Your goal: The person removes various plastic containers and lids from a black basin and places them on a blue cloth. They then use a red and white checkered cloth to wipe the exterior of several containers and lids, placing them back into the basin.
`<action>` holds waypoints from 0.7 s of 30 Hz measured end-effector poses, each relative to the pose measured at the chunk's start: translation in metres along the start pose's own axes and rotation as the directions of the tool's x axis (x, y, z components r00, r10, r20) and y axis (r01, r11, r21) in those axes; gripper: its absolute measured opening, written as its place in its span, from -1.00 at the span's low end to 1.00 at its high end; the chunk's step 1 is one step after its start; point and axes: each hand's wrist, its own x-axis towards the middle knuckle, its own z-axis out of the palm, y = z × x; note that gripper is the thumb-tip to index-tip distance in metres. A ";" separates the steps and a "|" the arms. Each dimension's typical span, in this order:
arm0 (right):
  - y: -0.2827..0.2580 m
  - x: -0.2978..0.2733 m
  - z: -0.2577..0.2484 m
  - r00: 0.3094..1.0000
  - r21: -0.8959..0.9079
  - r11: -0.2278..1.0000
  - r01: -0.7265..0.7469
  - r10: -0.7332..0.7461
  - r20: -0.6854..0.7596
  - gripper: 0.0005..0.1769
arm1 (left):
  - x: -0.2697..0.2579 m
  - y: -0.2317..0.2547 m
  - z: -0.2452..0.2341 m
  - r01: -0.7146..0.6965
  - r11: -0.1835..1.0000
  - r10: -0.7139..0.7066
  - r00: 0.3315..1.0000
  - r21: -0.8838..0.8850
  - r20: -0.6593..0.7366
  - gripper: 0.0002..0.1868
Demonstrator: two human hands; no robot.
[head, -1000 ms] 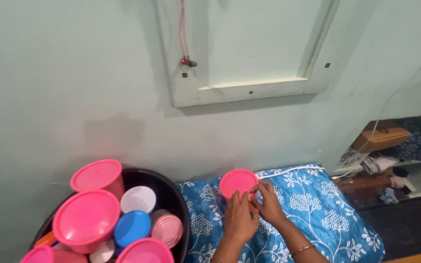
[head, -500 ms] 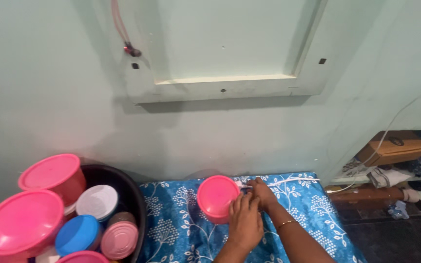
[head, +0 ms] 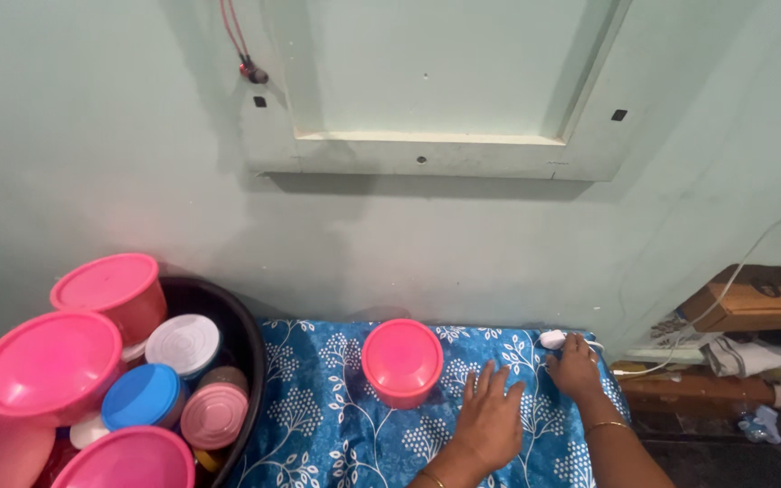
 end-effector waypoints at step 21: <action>-0.149 -0.003 0.006 0.945 0.466 0.823 0.325 -0.267 -0.188 -0.50 | -0.021 -0.017 -0.065 0.046 0.992 -0.025 0.984 0.118 -0.177 -0.44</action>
